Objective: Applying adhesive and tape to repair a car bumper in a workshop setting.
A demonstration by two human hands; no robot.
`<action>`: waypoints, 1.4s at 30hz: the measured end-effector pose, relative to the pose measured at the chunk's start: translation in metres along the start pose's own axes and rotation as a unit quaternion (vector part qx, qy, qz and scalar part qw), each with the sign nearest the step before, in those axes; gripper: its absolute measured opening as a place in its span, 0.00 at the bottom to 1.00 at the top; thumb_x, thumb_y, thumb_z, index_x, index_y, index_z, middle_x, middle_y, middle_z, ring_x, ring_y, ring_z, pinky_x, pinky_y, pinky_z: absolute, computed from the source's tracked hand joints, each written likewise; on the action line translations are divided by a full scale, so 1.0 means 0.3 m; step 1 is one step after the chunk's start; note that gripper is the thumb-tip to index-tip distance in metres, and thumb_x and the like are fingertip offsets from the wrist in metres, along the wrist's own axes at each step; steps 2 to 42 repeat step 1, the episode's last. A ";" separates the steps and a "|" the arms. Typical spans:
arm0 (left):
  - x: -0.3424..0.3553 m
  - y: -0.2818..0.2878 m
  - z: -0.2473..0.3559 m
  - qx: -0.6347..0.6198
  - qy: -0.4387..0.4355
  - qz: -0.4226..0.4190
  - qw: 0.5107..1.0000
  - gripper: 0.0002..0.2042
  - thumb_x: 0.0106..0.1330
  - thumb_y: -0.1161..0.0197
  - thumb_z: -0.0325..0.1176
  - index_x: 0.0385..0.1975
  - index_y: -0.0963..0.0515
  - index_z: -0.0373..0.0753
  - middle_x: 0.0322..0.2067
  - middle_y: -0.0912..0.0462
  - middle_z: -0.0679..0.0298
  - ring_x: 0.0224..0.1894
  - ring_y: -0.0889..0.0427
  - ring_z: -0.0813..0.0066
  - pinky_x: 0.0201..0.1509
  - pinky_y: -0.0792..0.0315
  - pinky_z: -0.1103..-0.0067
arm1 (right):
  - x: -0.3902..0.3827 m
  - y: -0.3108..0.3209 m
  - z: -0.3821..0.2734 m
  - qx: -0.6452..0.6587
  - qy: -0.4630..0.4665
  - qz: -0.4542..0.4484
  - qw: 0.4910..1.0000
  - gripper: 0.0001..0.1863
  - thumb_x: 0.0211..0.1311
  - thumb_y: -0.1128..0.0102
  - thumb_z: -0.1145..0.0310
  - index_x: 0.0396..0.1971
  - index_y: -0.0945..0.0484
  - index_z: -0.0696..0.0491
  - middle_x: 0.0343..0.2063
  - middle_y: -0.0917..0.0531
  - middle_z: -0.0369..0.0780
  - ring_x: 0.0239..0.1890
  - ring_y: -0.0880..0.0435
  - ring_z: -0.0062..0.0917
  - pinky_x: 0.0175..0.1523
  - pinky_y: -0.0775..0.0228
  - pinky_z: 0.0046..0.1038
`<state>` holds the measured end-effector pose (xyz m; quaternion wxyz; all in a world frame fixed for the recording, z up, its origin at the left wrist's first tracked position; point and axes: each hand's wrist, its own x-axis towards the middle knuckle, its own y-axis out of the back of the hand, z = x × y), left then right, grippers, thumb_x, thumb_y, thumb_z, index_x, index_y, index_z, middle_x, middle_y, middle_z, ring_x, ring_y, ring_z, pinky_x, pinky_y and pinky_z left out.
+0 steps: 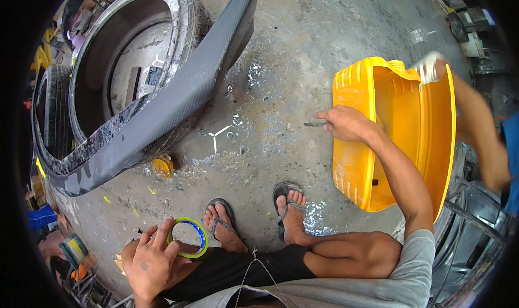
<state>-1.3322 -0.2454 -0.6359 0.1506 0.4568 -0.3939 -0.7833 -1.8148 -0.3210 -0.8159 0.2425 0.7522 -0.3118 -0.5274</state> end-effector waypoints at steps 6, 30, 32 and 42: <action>0.000 0.003 -0.003 -0.010 0.010 -0.018 1.000 0.18 0.52 0.26 0.41 0.36 0.20 0.36 0.64 0.28 0.48 0.59 0.23 0.42 0.67 0.33 0.60 | -0.001 -0.001 0.000 0.000 -0.001 0.000 1.000 0.21 0.66 0.42 0.71 0.59 0.23 0.51 0.41 0.15 0.52 0.48 0.18 0.48 0.56 0.28 0.45; 0.000 0.003 -0.003 -0.010 0.010 -0.018 1.000 0.18 0.52 0.26 0.41 0.36 0.20 0.36 0.64 0.28 0.48 0.59 0.23 0.42 0.67 0.33 0.60 | -0.001 -0.001 0.000 0.000 -0.001 0.000 1.000 0.21 0.66 0.42 0.71 0.59 0.23 0.51 0.41 0.15 0.52 0.48 0.18 0.48 0.56 0.28 0.45; 0.000 0.003 -0.003 -0.010 0.010 -0.018 1.000 0.18 0.52 0.26 0.41 0.36 0.20 0.36 0.64 0.28 0.48 0.59 0.23 0.42 0.67 0.33 0.60 | -0.001 -0.001 0.000 0.000 -0.001 0.000 1.000 0.21 0.66 0.42 0.71 0.59 0.23 0.51 0.41 0.15 0.52 0.48 0.18 0.48 0.56 0.28 0.45; 0.000 0.003 -0.003 -0.010 0.010 -0.018 1.000 0.18 0.52 0.26 0.41 0.36 0.20 0.36 0.64 0.28 0.48 0.59 0.23 0.42 0.67 0.33 0.60 | -0.001 -0.001 0.000 0.000 -0.001 0.000 1.000 0.21 0.66 0.42 0.71 0.59 0.23 0.51 0.41 0.15 0.52 0.48 0.18 0.48 0.56 0.28 0.45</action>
